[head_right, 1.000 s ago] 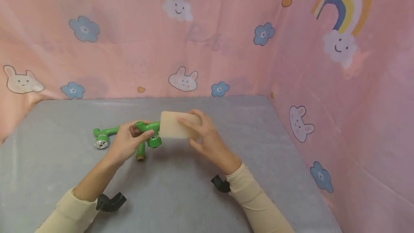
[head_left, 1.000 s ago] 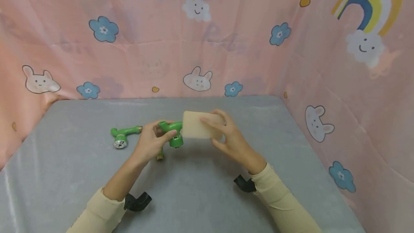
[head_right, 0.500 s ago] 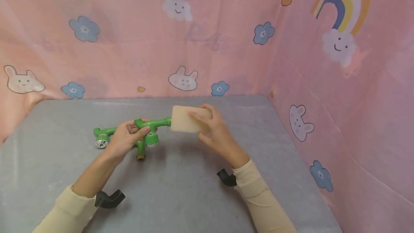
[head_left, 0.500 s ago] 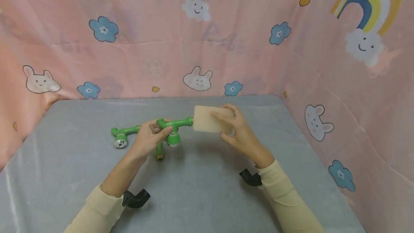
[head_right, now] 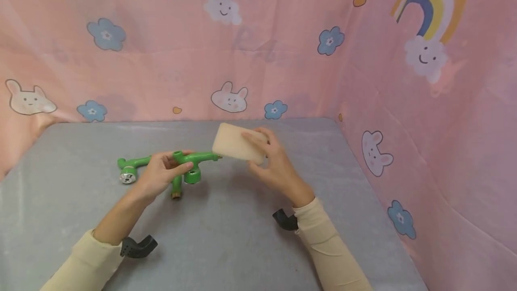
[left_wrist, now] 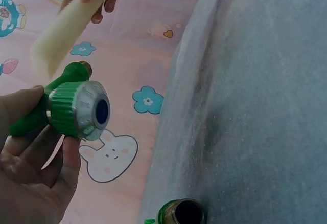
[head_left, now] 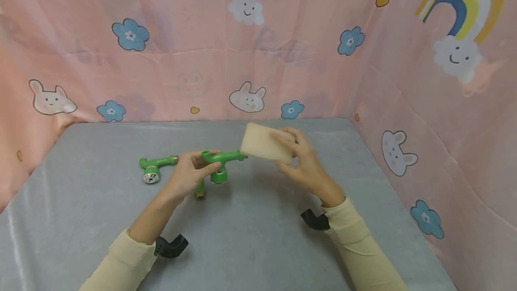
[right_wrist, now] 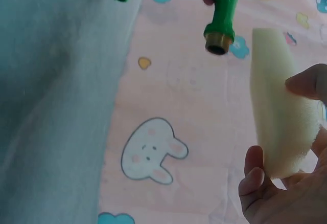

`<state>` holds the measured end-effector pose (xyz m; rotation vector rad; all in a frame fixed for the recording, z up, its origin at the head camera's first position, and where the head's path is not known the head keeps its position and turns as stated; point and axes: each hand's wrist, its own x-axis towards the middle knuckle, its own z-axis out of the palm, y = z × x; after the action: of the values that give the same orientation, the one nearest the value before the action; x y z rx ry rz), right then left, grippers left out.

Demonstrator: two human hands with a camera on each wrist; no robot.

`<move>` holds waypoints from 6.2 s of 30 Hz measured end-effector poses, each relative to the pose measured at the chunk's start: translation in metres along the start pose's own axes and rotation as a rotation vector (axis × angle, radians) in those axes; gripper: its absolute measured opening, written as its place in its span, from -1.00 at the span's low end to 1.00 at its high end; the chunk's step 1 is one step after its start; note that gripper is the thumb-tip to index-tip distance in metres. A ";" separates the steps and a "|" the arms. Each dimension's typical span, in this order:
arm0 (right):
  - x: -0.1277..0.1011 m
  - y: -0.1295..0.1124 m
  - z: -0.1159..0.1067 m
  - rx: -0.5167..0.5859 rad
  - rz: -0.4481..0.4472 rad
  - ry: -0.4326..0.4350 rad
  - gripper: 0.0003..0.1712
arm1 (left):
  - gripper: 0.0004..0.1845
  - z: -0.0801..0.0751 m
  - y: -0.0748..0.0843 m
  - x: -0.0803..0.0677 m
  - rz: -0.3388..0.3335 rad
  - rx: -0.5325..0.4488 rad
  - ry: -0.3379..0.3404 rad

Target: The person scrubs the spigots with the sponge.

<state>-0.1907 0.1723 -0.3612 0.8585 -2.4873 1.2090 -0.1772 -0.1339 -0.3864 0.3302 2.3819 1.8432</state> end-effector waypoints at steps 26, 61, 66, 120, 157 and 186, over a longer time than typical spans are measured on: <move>-0.001 0.010 -0.013 0.025 0.150 -0.122 -0.33 | -0.62 0.003 0.004 -0.004 0.366 0.360 0.136; 0.000 -0.004 0.017 -0.089 -0.129 0.009 -0.31 | -0.47 -0.001 0.006 -0.003 -0.078 -0.271 -0.023; 0.000 0.002 0.011 -0.143 -0.148 0.063 -0.29 | -0.38 -0.005 0.005 -0.001 -0.179 -0.329 -0.011; 0.002 0.013 -0.014 0.147 0.232 -0.167 -0.48 | -0.61 0.011 -0.001 -0.002 0.629 0.403 0.124; 0.003 -0.001 0.004 0.269 0.002 -0.067 -0.26 | -0.57 0.011 0.004 0.000 -0.003 -0.365 0.135; 0.005 0.017 -0.002 0.046 0.110 0.028 -0.33 | -0.54 0.027 -0.032 0.007 -0.257 -0.253 -0.067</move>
<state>-0.2053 0.1799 -0.3688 0.7189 -2.5230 1.3089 -0.1816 -0.1147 -0.4234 0.0562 2.0072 1.9450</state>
